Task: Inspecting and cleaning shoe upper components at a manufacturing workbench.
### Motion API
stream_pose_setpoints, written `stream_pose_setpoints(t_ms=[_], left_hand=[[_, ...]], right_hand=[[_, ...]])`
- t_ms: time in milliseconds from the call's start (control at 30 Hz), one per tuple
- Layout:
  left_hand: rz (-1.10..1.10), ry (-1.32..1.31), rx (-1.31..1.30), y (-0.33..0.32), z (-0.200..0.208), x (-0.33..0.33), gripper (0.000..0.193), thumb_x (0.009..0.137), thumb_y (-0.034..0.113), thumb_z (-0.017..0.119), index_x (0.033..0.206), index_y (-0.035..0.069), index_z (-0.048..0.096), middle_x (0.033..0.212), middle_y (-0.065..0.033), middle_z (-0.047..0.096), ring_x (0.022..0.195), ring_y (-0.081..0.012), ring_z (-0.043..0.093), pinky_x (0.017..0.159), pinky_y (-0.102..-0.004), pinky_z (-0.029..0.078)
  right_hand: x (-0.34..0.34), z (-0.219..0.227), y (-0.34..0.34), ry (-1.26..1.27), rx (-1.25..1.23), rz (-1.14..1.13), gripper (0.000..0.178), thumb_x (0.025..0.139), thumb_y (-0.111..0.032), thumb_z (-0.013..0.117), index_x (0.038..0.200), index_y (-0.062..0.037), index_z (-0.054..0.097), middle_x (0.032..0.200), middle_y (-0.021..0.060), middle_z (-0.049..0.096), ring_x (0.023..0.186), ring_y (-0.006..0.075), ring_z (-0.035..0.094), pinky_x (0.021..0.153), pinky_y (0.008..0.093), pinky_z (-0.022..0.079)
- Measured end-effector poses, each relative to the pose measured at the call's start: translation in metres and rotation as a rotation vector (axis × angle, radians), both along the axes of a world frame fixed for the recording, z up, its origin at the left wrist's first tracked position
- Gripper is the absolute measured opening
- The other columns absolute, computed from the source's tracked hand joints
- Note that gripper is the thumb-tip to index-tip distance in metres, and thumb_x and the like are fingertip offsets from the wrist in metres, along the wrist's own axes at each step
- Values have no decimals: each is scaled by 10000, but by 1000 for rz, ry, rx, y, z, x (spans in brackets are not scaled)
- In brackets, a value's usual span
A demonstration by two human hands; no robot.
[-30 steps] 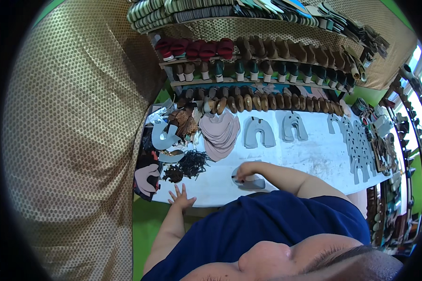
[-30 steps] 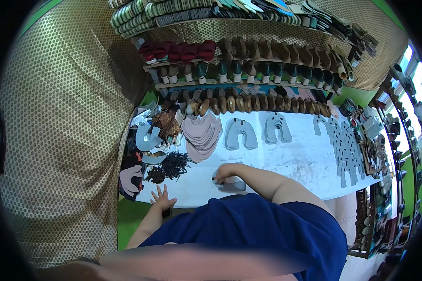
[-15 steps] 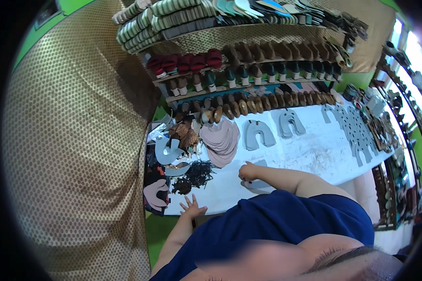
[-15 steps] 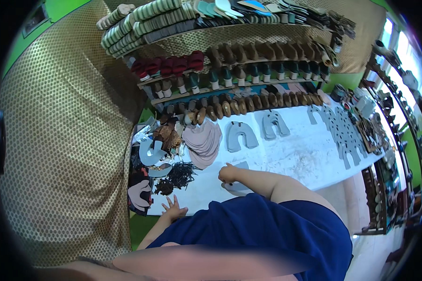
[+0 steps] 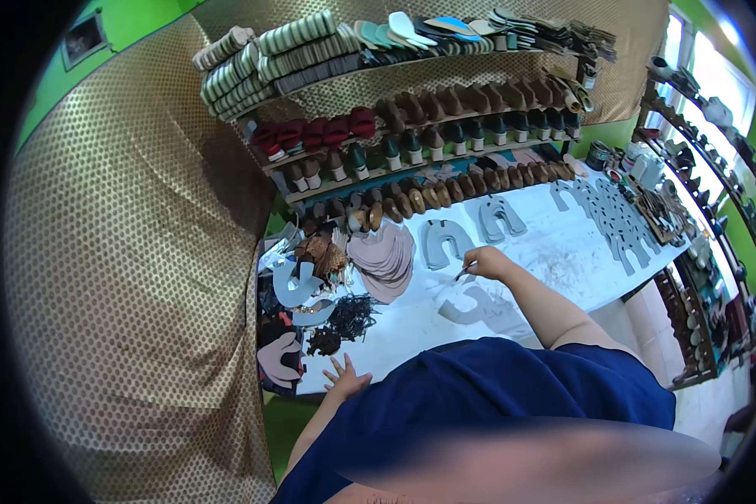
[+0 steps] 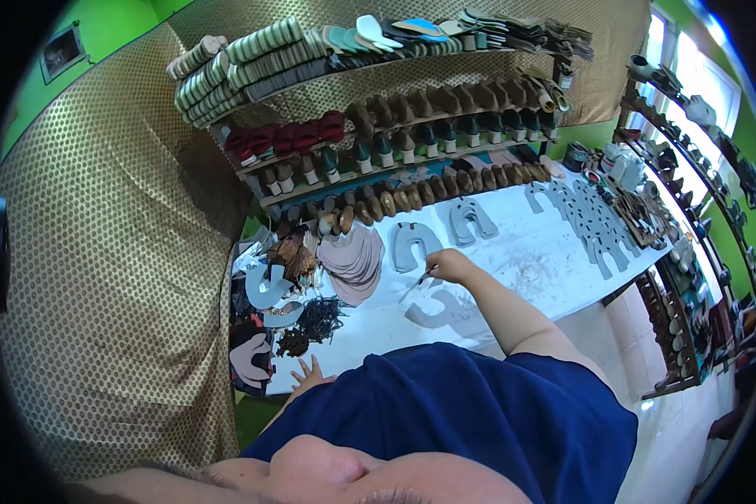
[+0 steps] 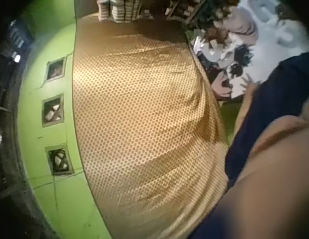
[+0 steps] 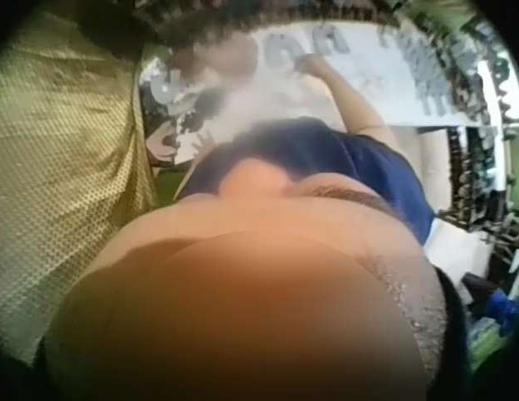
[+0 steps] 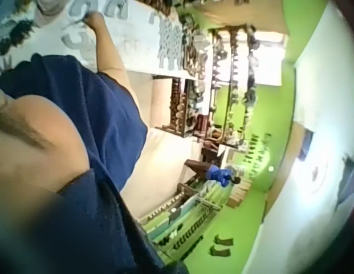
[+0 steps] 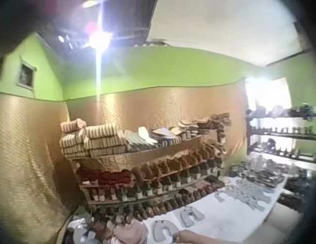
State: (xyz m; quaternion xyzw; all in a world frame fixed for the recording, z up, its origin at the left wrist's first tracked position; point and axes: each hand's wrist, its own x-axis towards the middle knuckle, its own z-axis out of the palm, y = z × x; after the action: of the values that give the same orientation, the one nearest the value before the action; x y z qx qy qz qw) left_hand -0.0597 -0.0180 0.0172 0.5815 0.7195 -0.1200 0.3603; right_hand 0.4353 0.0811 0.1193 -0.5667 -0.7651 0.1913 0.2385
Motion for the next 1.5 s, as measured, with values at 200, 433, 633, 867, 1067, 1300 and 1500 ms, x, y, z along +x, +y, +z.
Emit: stream_pose_setpoints(t_ms=[200,433,633,867,1067,1300,1500], left_hand=[[7,48,-18,2,-20,-4,1264,710,711,700,1557,298,-143,1580,-159,-312,1395,-561,-254,1047,-773,13],[166,181,182,-10,-21,22,1047,824,648,594,1584,215,19,1637,-144,-128,1460,-496,-136,1104,-714,36],[253,327,472,-2,-14,122,952,875,561,553,1580,126,84,1642,-178,-17,1489,-448,-68,1148,-653,23],[307,101,394,39,-29,241,1045,850,622,566,1580,121,12,1638,-186,-68,1476,-457,-141,1146,-648,-13],[212,159,26,56,1,272,1237,765,655,674,1562,108,-98,1602,-227,-196,1437,-523,-187,1124,-685,-1],[242,167,-40,58,-6,266,1293,721,681,697,1560,146,-128,1595,-220,-232,1435,-513,-212,1113,-697,-19],[197,158,-55,63,-4,268,1305,710,683,704,1561,145,-125,1594,-236,-217,1437,-519,-200,1114,-694,-22]], right_hand=[[62,44,-10,125,-76,-217,223,766,-177,702,967,-79,718,862,102,725,792,250,685,719,358,528],[149,56,-4,99,-99,-200,236,789,-185,693,1000,-79,710,867,109,721,782,258,674,738,353,524],[212,56,19,46,-110,-131,204,804,-162,692,986,-72,713,840,106,720,762,245,676,731,349,529],[253,19,90,18,-265,1,175,822,-167,694,970,-75,710,820,82,708,759,217,665,745,342,519],[258,-28,188,-29,-353,148,201,815,-203,693,981,-91,720,910,126,710,838,281,665,775,387,519],[242,-46,278,-131,-339,146,152,821,-171,703,941,-83,730,874,93,716,808,241,665,753,370,524],[253,-83,302,-99,-405,2,207,823,-171,703,1007,-85,739,961,103,721,899,253,676,801,369,530]])
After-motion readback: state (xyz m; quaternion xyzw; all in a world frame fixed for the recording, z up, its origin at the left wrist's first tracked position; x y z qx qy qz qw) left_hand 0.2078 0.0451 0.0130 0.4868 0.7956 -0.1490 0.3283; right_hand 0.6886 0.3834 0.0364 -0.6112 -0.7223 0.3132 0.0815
